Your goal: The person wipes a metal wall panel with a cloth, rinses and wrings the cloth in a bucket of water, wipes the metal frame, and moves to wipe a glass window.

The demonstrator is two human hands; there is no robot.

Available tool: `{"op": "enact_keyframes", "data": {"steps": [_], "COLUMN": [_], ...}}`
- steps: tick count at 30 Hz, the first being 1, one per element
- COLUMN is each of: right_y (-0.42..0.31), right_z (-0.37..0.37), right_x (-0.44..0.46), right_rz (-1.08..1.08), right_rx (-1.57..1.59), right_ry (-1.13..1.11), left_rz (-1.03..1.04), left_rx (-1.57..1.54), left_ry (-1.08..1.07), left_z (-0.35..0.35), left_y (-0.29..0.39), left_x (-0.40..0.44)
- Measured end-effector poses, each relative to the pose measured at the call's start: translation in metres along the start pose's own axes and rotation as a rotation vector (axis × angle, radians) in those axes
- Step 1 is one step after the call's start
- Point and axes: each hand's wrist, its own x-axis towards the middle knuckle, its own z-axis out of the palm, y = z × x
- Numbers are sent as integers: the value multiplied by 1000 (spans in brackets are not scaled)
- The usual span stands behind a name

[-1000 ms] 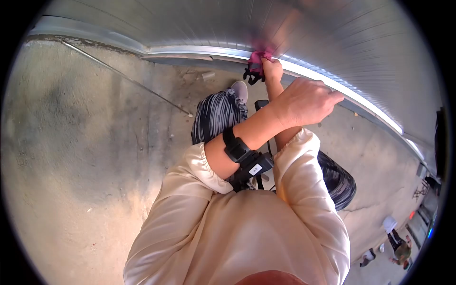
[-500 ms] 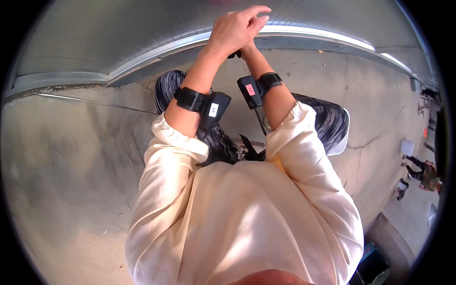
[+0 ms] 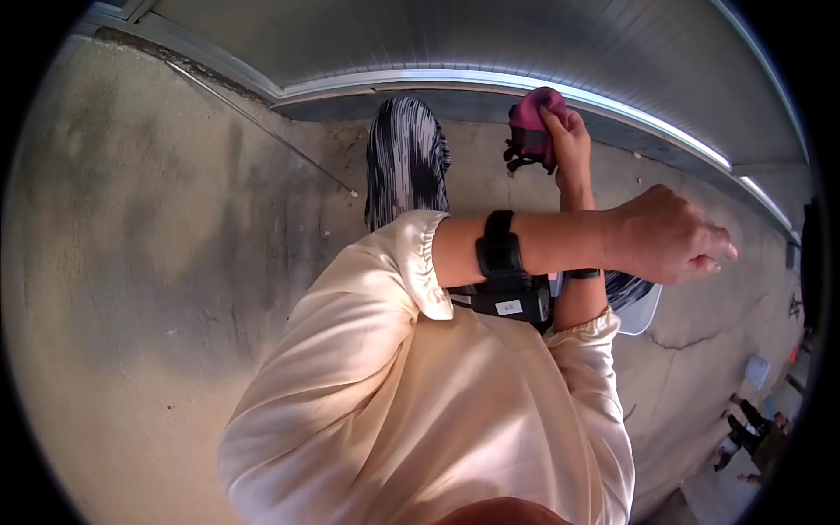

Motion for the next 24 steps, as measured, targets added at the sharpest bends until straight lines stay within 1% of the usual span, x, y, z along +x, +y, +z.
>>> {"op": "enact_keyframes", "data": {"steps": [1, 2, 3, 4, 5, 6, 7, 8, 9, 10, 11, 12, 14, 15, 16, 17, 18, 19, 20, 21, 22, 23, 24], "right_y": [-13, -35, -55, -64, -83, -109, -115, -115, -134, -134, -131, -129, -137, -147, -147, -141, -143, -139, -140, -140, -136, -126, -111], "right_z": [-21, -42, -67, -108, -125, -152, -191, -234, -223, -245, -258, -272, -243, -213, -202, -199, -193, -194, -199, -214, -217, -247, -275], "right_x": [-9, -19, -30, -46, -96, -93, -110, -128, -146, -156, -163, -169, -161, -160, -158, -157, -162, -161, -169, -173, -180, -180, -184], "right_rz": [5, -13, -36, -620, -399, -121, -287, -440, -503, -548, -484, -421, -519, -508, -487, -442, -436, -479, -445, -535, -511, -486, -451], "right_rx": [104, 144, 187, -542, -83, 509, 475, 424, 254, 141, 120, 95, -13, 105, 66, 89, 21, -57, -97, -428, -320, -93, -1], "right_ry": [30, 80, 129, 106, 139, 384, 445, 429, 635, 627, 592, 556, 631, 599, 517, 388, 255, 234, 133, 112, 307, 263, 365], "left_rz": [-37, -28, -26, 10, 44, -20, -83, -280, -276, -348, -420, -417, -621, -667, -699, -732, -714, -669, -788, -818, -1072, -1176, -1076], "left_rx": [-58, -71, -68, 42, 152, 168, 183, 135, 134, -27, -189, -191, -896, -1005, -1104, -1226, -1260, -1275, -1242, -1321, -1268, -1271, -1159], "left_ry": [-72, -128, -126, -84, -43, -21, 1, -159, -163, -203, -245, -254, -292, -331, -279, -258, -142, -101, -95, 4, 213, 327, 222], "left_z": [-2, -6, -13, -25, -36, -47, -58, -68, -63, -49, -32, -10, 37, 56, 61, 68, 78, 88, 87, 89, 85, 73, 46], "left_y": [12, 15, 13, 9, 3, -4, -11, -15, -21, -28, -33, -39, -44, -47, -41, -32, -29, -43, -52, -65, -77, -101, -146], "left_x": [-9, -17, -22, -27, -30, -33, -33, -32, -29, -27, -23, -17, -1, 7, 13, 20, 20, 21, 18, 15, 13, 11, 3]}}
